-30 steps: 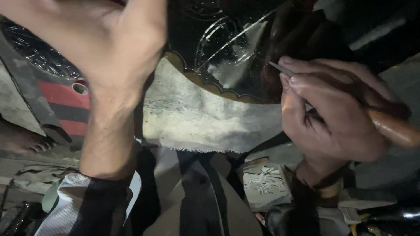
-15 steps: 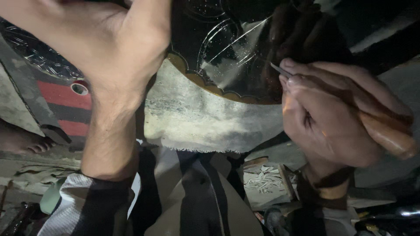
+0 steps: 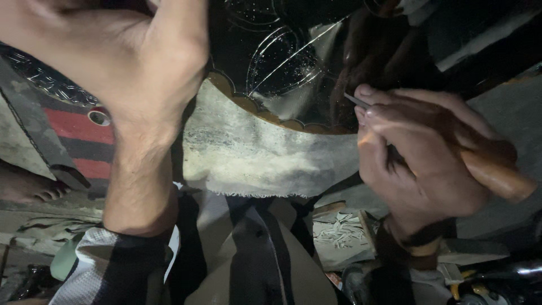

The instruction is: The person holds a small carving chisel and cuts a decorative pattern into the dark lacquered surface of a round plate, steadying the plate with the other hand and repositioning the tool along the design as they carve.

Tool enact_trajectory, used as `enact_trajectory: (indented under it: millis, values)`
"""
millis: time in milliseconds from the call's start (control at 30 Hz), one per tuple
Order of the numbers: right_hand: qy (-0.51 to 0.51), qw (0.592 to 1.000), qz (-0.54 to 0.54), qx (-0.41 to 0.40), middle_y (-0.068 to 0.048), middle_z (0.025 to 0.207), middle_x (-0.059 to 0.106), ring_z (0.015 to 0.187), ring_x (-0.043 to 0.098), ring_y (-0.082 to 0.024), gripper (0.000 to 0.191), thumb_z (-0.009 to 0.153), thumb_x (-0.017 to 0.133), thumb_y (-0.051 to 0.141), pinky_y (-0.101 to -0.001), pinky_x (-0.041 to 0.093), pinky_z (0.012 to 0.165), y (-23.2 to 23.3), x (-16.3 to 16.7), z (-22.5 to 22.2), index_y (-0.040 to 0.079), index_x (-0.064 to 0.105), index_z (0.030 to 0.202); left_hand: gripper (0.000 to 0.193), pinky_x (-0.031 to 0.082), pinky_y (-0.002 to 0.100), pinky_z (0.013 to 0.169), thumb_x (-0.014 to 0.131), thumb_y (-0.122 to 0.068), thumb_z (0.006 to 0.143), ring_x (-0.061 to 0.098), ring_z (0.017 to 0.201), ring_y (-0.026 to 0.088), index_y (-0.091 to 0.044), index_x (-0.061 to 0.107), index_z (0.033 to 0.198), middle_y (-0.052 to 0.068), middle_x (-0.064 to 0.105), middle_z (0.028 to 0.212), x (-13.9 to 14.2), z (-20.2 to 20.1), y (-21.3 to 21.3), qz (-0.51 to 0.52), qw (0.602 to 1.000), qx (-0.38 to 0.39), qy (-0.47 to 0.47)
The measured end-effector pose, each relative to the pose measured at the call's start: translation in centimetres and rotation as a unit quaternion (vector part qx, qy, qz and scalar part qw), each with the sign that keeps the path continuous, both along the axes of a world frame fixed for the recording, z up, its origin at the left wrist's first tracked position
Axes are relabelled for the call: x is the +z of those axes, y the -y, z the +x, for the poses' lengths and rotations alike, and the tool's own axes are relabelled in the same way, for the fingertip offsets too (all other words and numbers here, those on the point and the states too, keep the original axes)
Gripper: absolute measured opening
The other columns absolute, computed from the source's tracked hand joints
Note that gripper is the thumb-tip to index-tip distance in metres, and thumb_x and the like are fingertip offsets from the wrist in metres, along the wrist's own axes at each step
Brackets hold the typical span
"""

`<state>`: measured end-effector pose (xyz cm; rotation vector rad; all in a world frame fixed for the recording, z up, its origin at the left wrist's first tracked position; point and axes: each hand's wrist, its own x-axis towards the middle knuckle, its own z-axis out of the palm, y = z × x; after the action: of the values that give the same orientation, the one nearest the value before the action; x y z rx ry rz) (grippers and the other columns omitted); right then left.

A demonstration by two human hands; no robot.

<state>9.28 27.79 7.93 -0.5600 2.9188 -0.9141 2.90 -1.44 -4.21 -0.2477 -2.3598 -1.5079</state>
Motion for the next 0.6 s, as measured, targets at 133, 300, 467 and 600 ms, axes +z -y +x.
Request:
enact_trajectory:
  millis: [133, 300, 467, 600]
  values:
    - [-0.006, 0.999, -0.050, 0.013, -0.020, 0.094, 0.076, 0.094, 0.079, -0.027, 0.008, 0.090, 0.076, -0.008, -0.0338, 0.067, 0.088, 0.7, 0.1, -1.3, -0.003, 0.069, 0.091, 0.050, 0.044, 0.022, 0.069, 0.078, 0.003, 0.107, 0.055, 0.080, 0.014, -0.004, 0.031, 0.125, 0.008, 0.051, 0.109, -1.3, 0.3, 1.2, -0.061, 0.998, -0.011, -0.030]
    - [-0.014, 0.997, -0.059, 0.040, -0.020, 0.088, 0.075, 0.090, 0.077, -0.027, 0.009, 0.085, 0.075, -0.009, -0.0372, 0.066, 0.080, 0.9, 0.3, -1.9, -0.005, 0.068, 0.087, 0.019, 0.031, 0.016, 0.058, 0.054, -0.015, 0.115, 0.036, 0.060, 0.004, -0.001, 0.044, 0.104, -0.004, 0.040, 0.082, -3.8, 0.7, 3.5, 0.245, 0.912, -0.142, 0.297]
    - [-0.022, 0.995, -0.094, 0.034, -0.020, 0.088, 0.074, 0.086, 0.077, -0.026, 0.011, 0.085, 0.074, -0.010, -0.0337, 0.066, 0.075, 0.2, -0.4, -1.1, -0.004, 0.066, 0.090, 0.030, 0.031, 0.022, 0.059, 0.063, -0.002, 0.124, 0.033, 0.060, 0.010, -0.001, 0.041, 0.104, 0.000, 0.036, 0.082, -3.1, 0.7, 3.2, -0.089, 0.982, -0.079, 0.147]
    - [-0.015, 0.988, -0.143, -0.062, -0.021, 0.100, 0.074, 0.093, 0.079, -0.026, 0.014, 0.097, 0.074, -0.011, -0.0314, 0.070, 0.080, 0.6, -1.6, 0.4, -0.005, 0.065, 0.105, 0.032, 0.041, 0.025, 0.062, 0.071, 0.009, 0.115, 0.048, 0.067, 0.013, 0.000, 0.041, 0.111, 0.005, 0.048, 0.086, -0.2, 0.1, 0.7, -0.044, 0.996, -0.027, 0.067]
